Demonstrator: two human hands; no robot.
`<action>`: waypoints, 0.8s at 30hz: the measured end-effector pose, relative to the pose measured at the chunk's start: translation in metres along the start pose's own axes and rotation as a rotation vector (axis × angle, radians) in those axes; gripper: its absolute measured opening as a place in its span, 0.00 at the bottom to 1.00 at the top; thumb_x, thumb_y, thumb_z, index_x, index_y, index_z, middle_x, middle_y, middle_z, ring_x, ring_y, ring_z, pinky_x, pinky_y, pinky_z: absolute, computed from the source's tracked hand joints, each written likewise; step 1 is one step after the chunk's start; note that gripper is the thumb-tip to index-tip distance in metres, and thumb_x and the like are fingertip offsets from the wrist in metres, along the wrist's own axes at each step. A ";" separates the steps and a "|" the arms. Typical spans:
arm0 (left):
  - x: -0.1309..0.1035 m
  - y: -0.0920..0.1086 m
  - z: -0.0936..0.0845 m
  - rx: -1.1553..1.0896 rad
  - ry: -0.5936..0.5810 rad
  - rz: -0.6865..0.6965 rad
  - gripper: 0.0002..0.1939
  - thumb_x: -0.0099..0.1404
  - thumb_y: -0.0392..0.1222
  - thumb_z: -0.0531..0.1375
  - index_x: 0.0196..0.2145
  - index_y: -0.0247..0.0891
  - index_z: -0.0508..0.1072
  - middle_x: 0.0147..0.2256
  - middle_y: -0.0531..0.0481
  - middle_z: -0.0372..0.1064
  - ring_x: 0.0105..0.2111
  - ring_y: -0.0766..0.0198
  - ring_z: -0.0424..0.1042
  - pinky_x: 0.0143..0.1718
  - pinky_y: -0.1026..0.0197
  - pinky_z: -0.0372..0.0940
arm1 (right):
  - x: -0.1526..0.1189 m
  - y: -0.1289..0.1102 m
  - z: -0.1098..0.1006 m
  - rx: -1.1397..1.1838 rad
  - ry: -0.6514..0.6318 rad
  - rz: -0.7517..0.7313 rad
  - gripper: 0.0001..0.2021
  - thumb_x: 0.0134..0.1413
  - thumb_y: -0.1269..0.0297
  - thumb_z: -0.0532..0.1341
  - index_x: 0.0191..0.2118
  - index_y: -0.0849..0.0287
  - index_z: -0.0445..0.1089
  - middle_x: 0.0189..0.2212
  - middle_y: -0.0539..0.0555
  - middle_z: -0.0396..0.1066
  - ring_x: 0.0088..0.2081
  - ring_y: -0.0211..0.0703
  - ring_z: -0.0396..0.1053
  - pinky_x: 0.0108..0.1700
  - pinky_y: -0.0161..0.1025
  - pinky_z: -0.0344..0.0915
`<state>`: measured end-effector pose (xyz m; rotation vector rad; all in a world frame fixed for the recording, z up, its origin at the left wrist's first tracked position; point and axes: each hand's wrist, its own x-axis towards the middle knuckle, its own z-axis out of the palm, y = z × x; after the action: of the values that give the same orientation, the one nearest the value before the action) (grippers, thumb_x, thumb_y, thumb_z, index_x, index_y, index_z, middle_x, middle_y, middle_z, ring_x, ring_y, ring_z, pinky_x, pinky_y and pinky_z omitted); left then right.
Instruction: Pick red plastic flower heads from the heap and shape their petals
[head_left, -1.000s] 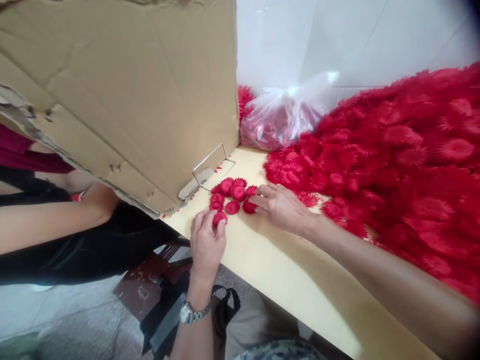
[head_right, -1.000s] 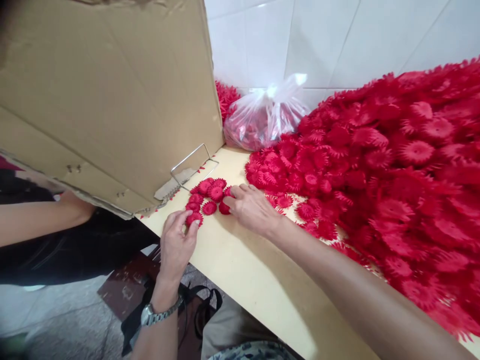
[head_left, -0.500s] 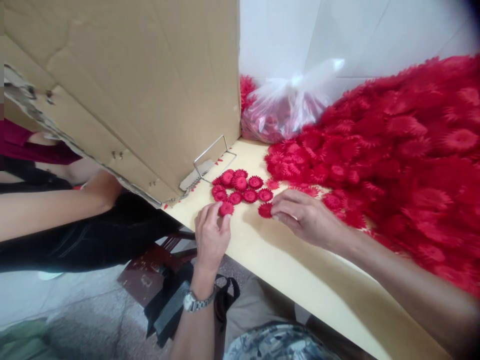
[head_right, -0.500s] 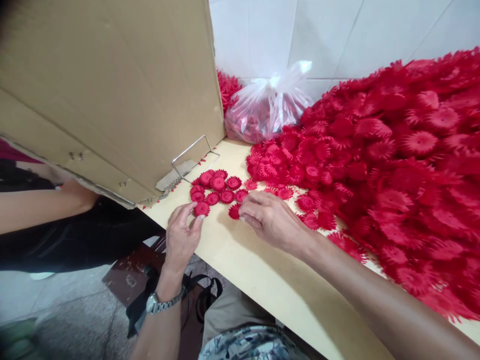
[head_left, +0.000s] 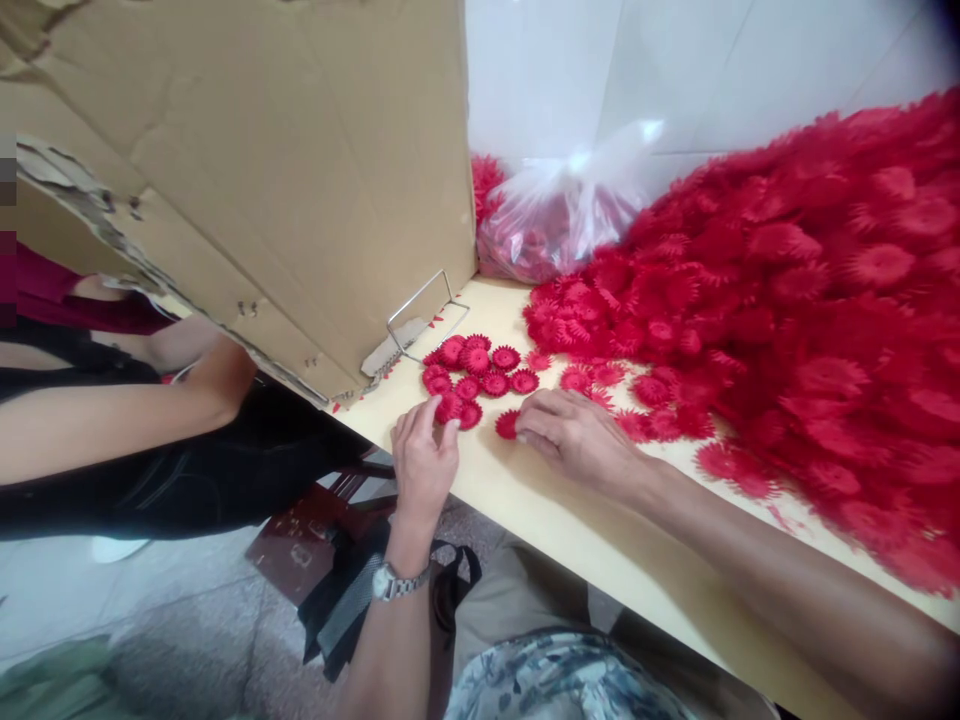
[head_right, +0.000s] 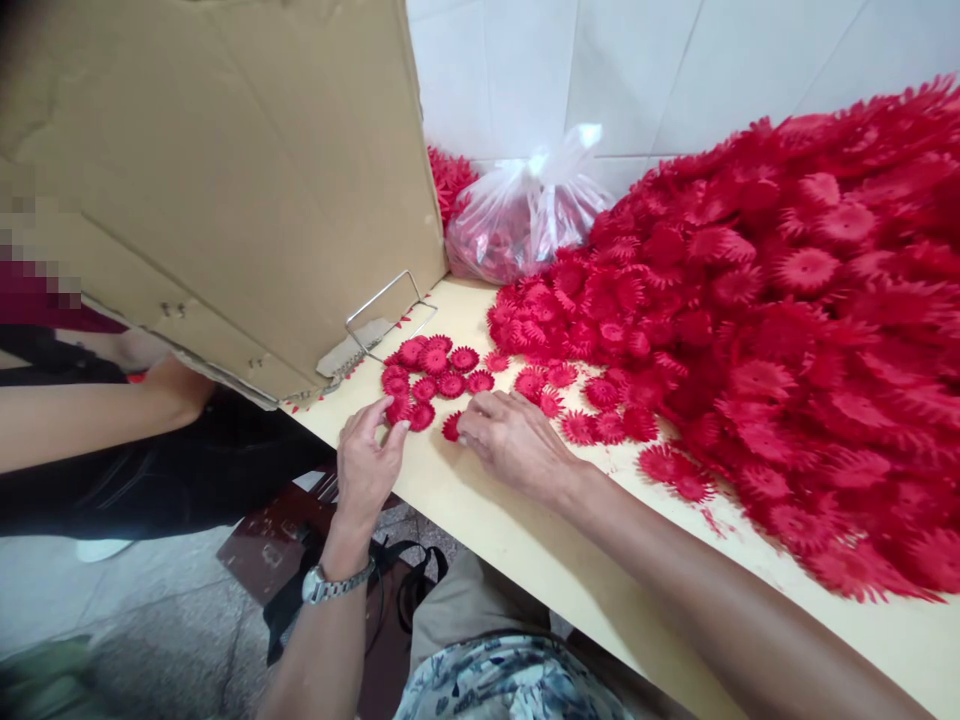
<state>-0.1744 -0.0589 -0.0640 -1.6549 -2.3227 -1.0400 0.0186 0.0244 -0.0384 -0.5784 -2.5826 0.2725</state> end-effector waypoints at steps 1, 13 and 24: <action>0.000 0.000 -0.001 0.026 -0.013 0.006 0.17 0.59 0.40 0.58 0.46 0.34 0.71 0.43 0.39 0.72 0.45 0.50 0.68 0.49 0.46 0.61 | 0.000 -0.001 -0.001 0.038 0.012 0.012 0.09 0.59 0.72 0.53 0.33 0.60 0.70 0.32 0.55 0.69 0.33 0.40 0.66 0.35 0.37 0.60; -0.041 0.112 -0.002 -1.395 -0.509 -0.541 0.10 0.58 0.40 0.61 0.38 0.35 0.72 0.28 0.50 0.72 0.24 0.68 0.68 0.24 0.66 0.65 | -0.066 -0.028 -0.051 0.015 0.256 0.019 0.08 0.57 0.73 0.55 0.39 0.59 0.69 0.40 0.59 0.71 0.39 0.43 0.70 0.38 0.39 0.68; -0.057 0.150 0.010 -1.511 -0.669 -0.434 0.06 0.57 0.35 0.62 0.35 0.36 0.71 0.24 0.54 0.70 0.19 0.69 0.68 0.19 0.66 0.66 | -0.115 -0.034 -0.067 0.745 0.378 0.545 0.07 0.56 0.64 0.59 0.37 0.55 0.75 0.30 0.53 0.72 0.33 0.39 0.71 0.35 0.37 0.68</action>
<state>-0.0184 -0.0729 -0.0279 -1.9832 -2.2450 -3.3279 0.1318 -0.0514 -0.0172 -0.9105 -1.7323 1.1182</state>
